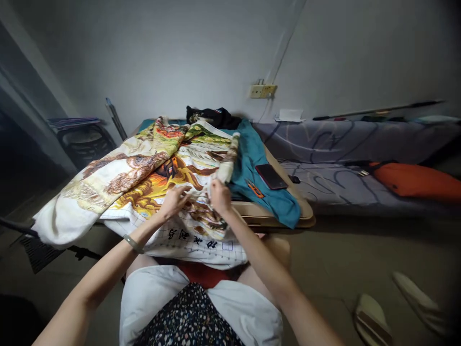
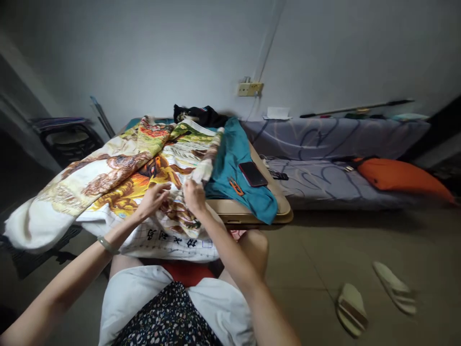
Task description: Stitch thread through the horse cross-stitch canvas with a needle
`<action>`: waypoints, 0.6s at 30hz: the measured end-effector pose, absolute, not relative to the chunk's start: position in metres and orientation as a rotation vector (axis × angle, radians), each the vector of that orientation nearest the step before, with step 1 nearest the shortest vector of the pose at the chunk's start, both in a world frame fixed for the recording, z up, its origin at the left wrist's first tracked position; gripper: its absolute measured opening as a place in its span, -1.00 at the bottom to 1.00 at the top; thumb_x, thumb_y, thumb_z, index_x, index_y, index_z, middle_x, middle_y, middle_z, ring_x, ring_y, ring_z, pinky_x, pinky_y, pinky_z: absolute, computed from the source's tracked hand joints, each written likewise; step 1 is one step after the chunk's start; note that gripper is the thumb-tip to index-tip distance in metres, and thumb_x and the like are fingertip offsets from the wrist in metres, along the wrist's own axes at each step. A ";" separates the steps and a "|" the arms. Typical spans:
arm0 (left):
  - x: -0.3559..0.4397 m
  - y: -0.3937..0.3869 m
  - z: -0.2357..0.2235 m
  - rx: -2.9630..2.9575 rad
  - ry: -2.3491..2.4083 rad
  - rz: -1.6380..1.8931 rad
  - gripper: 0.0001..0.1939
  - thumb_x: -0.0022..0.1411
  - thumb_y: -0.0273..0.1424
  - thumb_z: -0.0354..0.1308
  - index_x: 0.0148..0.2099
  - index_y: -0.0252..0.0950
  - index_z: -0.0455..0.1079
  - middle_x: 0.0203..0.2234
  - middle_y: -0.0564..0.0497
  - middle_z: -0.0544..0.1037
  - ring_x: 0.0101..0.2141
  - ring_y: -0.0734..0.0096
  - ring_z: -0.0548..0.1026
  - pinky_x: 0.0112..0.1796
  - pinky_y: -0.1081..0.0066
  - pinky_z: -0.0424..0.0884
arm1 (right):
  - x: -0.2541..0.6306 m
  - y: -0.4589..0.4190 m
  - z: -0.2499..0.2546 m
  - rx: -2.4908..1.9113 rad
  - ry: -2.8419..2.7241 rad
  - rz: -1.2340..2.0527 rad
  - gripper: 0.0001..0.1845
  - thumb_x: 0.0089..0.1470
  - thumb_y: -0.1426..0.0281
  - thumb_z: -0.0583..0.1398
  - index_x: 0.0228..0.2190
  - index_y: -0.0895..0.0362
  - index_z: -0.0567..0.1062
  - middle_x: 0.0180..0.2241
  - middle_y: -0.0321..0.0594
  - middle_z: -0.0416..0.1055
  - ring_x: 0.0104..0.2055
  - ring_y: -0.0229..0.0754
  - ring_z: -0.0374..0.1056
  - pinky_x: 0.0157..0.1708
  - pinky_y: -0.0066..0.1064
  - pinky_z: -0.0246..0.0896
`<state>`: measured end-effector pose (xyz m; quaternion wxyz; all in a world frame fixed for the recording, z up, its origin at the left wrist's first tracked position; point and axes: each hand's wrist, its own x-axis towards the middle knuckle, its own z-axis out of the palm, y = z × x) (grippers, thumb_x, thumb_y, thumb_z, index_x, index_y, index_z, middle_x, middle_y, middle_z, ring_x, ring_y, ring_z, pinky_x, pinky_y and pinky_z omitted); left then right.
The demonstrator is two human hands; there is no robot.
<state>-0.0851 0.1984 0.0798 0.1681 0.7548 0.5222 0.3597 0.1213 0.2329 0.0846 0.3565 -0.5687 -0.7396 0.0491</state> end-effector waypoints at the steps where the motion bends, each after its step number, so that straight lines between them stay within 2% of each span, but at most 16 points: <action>1: -0.083 0.201 0.078 2.036 1.481 1.091 -0.61 0.29 -0.23 0.02 0.06 -0.30 0.42 -0.12 -0.17 0.60 -0.20 0.22 0.55 -0.08 0.21 0.39 | 0.108 0.233 0.084 -1.454 -1.944 0.133 -0.80 0.22 0.49 0.01 -0.36 0.14 0.42 -0.38 -0.10 0.49 -0.36 -0.13 0.36 -0.39 -0.39 0.03; 5: -0.076 0.206 0.073 1.901 1.525 1.154 -0.60 0.25 -0.19 0.05 0.03 -0.28 0.44 -0.14 -0.14 0.61 -0.18 0.20 0.57 -0.13 0.25 0.44 | 0.085 0.229 0.079 -1.450 -2.035 0.127 -0.81 0.28 0.44 0.02 -0.26 0.11 0.44 -0.31 -0.19 0.52 -0.31 -0.19 0.40 -0.34 -0.45 0.07; 8: -0.073 0.205 0.070 1.989 1.594 1.088 -0.62 0.23 -0.18 0.07 -0.01 -0.25 0.46 -0.14 -0.11 0.61 -0.16 0.17 0.55 -0.08 0.22 0.42 | 0.085 0.221 0.080 -1.451 -2.138 0.058 -0.73 0.33 0.42 -0.07 -0.16 0.12 0.42 -0.22 -0.15 0.52 -0.27 -0.19 0.40 -0.34 -0.43 0.10; 12: -0.079 0.207 0.075 1.982 1.589 1.093 -0.59 0.23 -0.22 0.03 0.04 -0.29 0.42 -0.09 -0.15 0.56 -0.22 0.21 0.56 -0.14 0.24 0.47 | 0.094 0.217 0.090 -1.528 -2.221 0.039 -0.73 0.31 0.43 -0.06 -0.10 0.10 0.39 -0.11 -0.14 0.49 -0.21 -0.18 0.42 -0.32 -0.43 0.15; 14: -0.093 0.214 0.086 2.098 1.597 1.102 -0.60 0.22 -0.24 0.02 0.04 -0.29 0.41 0.01 -0.18 0.48 -0.13 0.18 0.53 -0.11 0.22 0.47 | 0.114 0.219 0.099 -1.635 -2.195 0.060 -0.71 0.28 0.49 -0.06 -0.08 0.12 0.38 -0.14 -0.10 0.50 -0.22 -0.16 0.43 -0.32 -0.42 0.17; 15: -0.104 0.219 0.094 2.202 1.633 1.078 -0.62 0.21 -0.25 0.02 0.02 -0.26 0.42 0.06 -0.18 0.45 -0.04 0.14 0.48 -0.04 0.18 0.43 | 0.130 0.221 0.104 -1.666 -2.165 0.050 -0.69 0.29 0.51 -0.09 -0.07 0.18 0.38 -0.16 -0.01 0.50 -0.22 -0.12 0.44 -0.32 -0.39 0.18; 16: -0.119 0.225 0.102 2.310 1.701 1.029 -0.63 0.20 -0.26 0.04 0.01 -0.24 0.43 0.09 -0.18 0.42 0.05 0.08 0.41 0.05 0.13 0.36 | 0.149 0.223 0.109 -1.720 -2.112 0.033 -0.67 0.28 0.53 -0.12 -0.06 0.23 0.36 -0.17 0.06 0.50 -0.21 -0.08 0.44 -0.31 -0.36 0.18; 18: -0.154 0.239 0.120 2.432 1.944 0.874 -0.62 0.19 -0.24 0.07 0.02 -0.23 0.44 0.17 -0.20 0.33 0.17 -0.08 0.26 0.14 0.02 0.23 | 0.193 0.228 0.117 -1.958 -1.859 -0.046 -0.69 0.29 0.50 -0.11 -0.06 0.23 0.34 -0.24 0.05 0.51 -0.22 -0.04 0.46 -0.31 -0.35 0.19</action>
